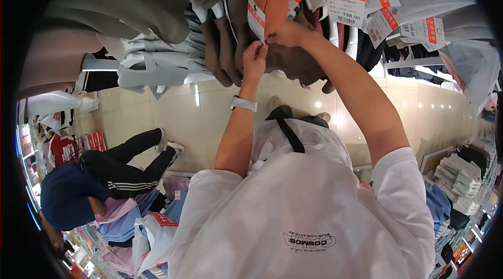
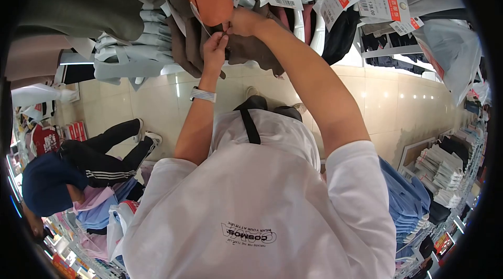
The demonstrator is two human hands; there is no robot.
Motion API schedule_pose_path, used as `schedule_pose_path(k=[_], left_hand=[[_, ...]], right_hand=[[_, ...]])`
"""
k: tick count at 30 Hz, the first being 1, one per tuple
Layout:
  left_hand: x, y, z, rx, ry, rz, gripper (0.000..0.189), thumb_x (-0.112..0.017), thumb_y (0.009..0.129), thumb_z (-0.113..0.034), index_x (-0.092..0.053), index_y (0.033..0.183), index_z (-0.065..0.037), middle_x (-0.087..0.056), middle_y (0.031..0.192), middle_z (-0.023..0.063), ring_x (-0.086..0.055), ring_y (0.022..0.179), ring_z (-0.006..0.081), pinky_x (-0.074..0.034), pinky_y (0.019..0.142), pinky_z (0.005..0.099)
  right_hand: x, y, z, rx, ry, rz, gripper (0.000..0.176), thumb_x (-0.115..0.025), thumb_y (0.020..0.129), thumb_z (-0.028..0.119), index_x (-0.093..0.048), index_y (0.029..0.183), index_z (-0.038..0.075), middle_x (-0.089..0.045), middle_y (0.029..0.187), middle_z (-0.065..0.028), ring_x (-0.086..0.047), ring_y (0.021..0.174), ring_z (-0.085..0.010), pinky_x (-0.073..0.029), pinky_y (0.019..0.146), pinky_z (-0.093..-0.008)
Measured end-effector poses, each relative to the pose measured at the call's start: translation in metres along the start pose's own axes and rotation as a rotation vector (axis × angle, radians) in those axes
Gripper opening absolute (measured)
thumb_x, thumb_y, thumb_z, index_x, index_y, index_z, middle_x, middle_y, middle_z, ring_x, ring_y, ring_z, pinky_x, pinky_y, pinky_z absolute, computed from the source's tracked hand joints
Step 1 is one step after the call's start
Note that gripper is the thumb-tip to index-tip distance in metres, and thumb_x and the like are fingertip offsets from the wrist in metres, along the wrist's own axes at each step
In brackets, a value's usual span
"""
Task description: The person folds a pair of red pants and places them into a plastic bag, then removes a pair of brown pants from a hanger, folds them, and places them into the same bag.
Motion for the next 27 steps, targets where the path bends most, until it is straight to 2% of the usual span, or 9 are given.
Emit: schedule_pose_path(k=[4,7,10,13,16,19,22,24,27], left_hand=[[0.003,0.001,0.009,-0.02,0.08,0.003,0.013,-0.061,0.088,-0.008,-0.058,0.078,0.0,-0.047,0.061,-0.0039,-0.039,0.056,0.0034,-0.032,0.049,0.0222],[0.004,0.001,0.011,-0.028,0.103,-0.017,0.01,-0.062,0.088,-0.007,-0.062,0.083,0.001,-0.051,0.063,-0.0033,-0.042,0.057,0.0036,-0.034,0.05,0.022],[0.005,0.0,0.007,0.043,0.047,-0.043,0.009,-0.062,0.087,-0.006,-0.064,0.086,0.002,-0.053,0.065,-0.0036,-0.043,0.057,0.0038,-0.035,0.051,0.0221],[0.004,-0.003,-0.002,0.116,-0.034,-0.074,0.008,-0.063,0.086,-0.005,-0.064,0.086,0.003,-0.054,0.067,-0.004,-0.045,0.06,0.0039,-0.036,0.053,0.0216],[0.007,-0.006,-0.004,0.112,-0.05,-0.061,0.006,-0.064,0.085,-0.003,-0.062,0.085,0.002,-0.055,0.071,-0.0036,-0.047,0.064,0.0042,-0.038,0.057,0.0207],[0.008,-0.012,0.002,0.129,-0.107,0.01,0.006,-0.064,0.084,-0.002,-0.059,0.084,0.001,-0.056,0.075,-0.0019,-0.05,0.069,0.0051,-0.04,0.062,0.0205],[0.006,-0.015,0.012,0.147,-0.176,0.094,0.007,-0.065,0.082,0.001,-0.057,0.083,0.001,-0.057,0.078,-0.0004,-0.053,0.072,0.0058,-0.042,0.066,0.0203],[0.004,-0.009,0.022,0.112,-0.242,0.12,0.008,-0.065,0.081,0.002,-0.057,0.082,0.001,-0.057,0.079,0.0004,-0.054,0.073,0.006,-0.043,0.067,0.0202],[0.015,-0.006,0.037,0.006,0.133,0.171,0.007,-0.066,0.082,0.0,-0.06,0.084,0.002,-0.059,0.077,0.0004,-0.055,0.072,0.0055,-0.044,0.066,0.0201]], right_hand=[[0.005,0.002,0.013,-0.014,-0.134,0.089,0.017,-0.061,0.08,0.014,-0.064,0.094,0.005,-0.065,0.089,-0.0144,-0.063,0.084,-0.0307,-0.049,0.076,-0.0379],[-0.004,0.003,0.012,0.129,-0.217,0.004,0.021,-0.059,0.079,0.011,-0.062,0.099,0.003,-0.064,0.093,-0.0177,-0.062,0.088,-0.0341,-0.05,0.077,-0.0394],[-0.018,0.001,0.011,0.262,-0.351,-0.193,0.017,-0.066,0.069,0.008,-0.062,0.087,0.007,-0.065,0.085,-0.0135,-0.064,0.083,-0.0323,-0.05,0.068,-0.0405],[-0.026,0.0,0.011,0.273,-0.43,-0.324,0.016,-0.065,0.07,0.01,-0.062,0.086,0.008,-0.065,0.086,-0.0141,-0.063,0.082,-0.0338,-0.05,0.067,-0.0429],[-0.017,-0.004,0.006,0.175,-0.299,-0.271,0.014,-0.063,0.07,0.009,-0.062,0.085,0.007,-0.065,0.085,-0.0138,-0.063,0.08,-0.0348,-0.05,0.066,-0.0429],[-0.005,-0.004,0.01,0.189,-0.164,-0.273,0.012,-0.061,0.07,0.006,-0.061,0.082,0.005,-0.064,0.084,-0.0134,-0.062,0.079,-0.0331,-0.049,0.067,-0.0413],[0.004,-0.006,0.017,0.039,-0.13,0.02,0.024,-0.057,0.076,0.011,-0.06,0.098,0.0,-0.064,0.092,-0.0186,-0.062,0.084,-0.0349,-0.05,0.072,-0.0395],[0.005,-0.007,0.021,0.043,-0.105,0.038,0.025,-0.058,0.076,0.011,-0.061,0.098,0.0,-0.064,0.089,-0.0183,-0.062,0.082,-0.0339,-0.049,0.072,-0.0395],[0.013,-0.007,0.03,-0.015,-0.047,0.08,0.026,-0.057,0.075,0.01,-0.06,0.099,0.0,-0.064,0.091,-0.0184,-0.062,0.085,-0.0329,-0.048,0.074,-0.0399]])
Point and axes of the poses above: each hand's wrist, its own y-axis towards the middle knuckle, its own x-axis out of the back of the hand, z = x × y, the point moved 3 cm from there along y, towards the middle knuckle
